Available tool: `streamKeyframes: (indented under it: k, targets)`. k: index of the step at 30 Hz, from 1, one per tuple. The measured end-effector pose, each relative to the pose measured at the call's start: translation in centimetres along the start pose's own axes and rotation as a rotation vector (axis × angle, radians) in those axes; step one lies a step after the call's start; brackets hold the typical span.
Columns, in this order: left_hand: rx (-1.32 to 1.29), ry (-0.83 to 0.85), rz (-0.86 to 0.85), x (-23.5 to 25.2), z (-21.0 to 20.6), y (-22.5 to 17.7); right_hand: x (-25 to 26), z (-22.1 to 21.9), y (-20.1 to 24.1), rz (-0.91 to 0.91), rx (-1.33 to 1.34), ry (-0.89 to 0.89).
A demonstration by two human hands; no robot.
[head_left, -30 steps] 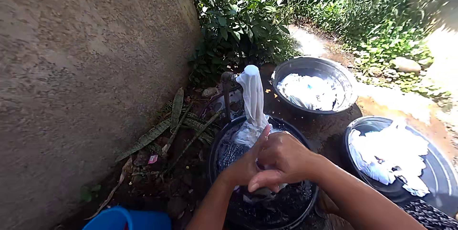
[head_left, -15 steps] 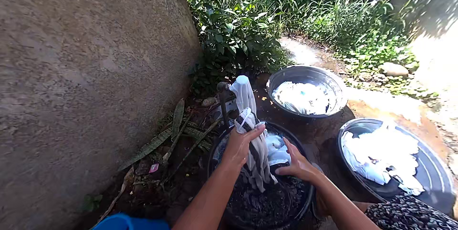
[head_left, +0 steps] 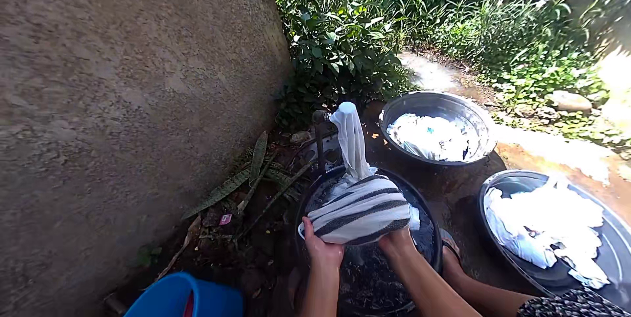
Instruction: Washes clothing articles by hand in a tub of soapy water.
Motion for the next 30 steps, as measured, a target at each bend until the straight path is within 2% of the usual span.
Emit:
streamKeyframes:
  k: [3, 6, 8, 11, 12, 14, 16, 17, 20, 22, 24, 26, 28, 30]
  targets:
    - [0.130, 0.064, 0.114, 1.8, 3.8, 5.3, -1.6, -0.5, -1.4, -0.100, 0.021, -0.039]
    - [-0.027, 0.165, 0.191, 1.3, 4.2, 7.2, -2.3, 0.8, -2.7, -0.189, 0.125, -0.081]
    - [-0.121, 0.211, 0.153, 1.0, 3.9, 6.7, -2.4, 2.2, -3.3, -0.223, 0.230, -0.126]
    - [-0.160, 0.324, -0.044, 1.9, 2.5, 3.9, -1.4, 4.6, -3.2, -0.258, 0.208, -0.147]
    - [-0.135, 0.339, -0.094, 2.2, 1.8, 2.9, -0.8, 5.9, -2.8, -0.270, 0.129, -0.133]
    - [-0.090, 0.345, -0.127, 2.9, 0.2, 1.3, 0.5, 8.7, -1.3, -0.291, -0.219, -0.118]
    - [-0.042, 0.388, -0.129, 3.3, -1.3, 0.3, 1.3, 10.8, 0.0, -0.451, -0.621, -0.021]
    - [-0.024, 0.452, -0.127, 3.4, -1.9, 0.1, 1.4, 11.5, 0.5, -0.562, -0.709, 0.046]
    - [0.112, 0.686, -0.161, 3.1, -2.8, -0.2, 1.8, 13.2, 1.4, -0.746, -0.574, 0.101]
    - [0.236, 0.715, -0.170, 2.4, -3.0, -0.3, 1.9, 13.3, 1.1, -0.788, -0.394, 0.052]
    - [0.374, 0.761, -0.158, 1.7, -2.9, -0.1, 2.4, 10.9, 0.1, -0.821, -0.328, 0.119]
    - [0.556, 0.753, -0.149, 0.1, -2.7, 0.3, 2.8, 7.3, -1.2, -0.794, -0.147, 0.288]
    - [0.616, 0.669, -0.138, -1.0, -2.6, 0.1, 3.7, 4.3, -1.8, -0.646, -0.041, 0.410]
    - [0.545, 0.509, -0.130, -0.8, -2.5, -0.7, 4.5, 2.8, -0.7, -0.315, -0.170, 0.230]
Point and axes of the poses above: each hand's wrist, its own x-axis towards the middle knuckle, its own z-axis out of the back of the hand, y = z × x, the point moved 5 cm from there along x, towards the middle knuckle, and after that the axes turned 8 degrees about x, right-handed, at the moved point
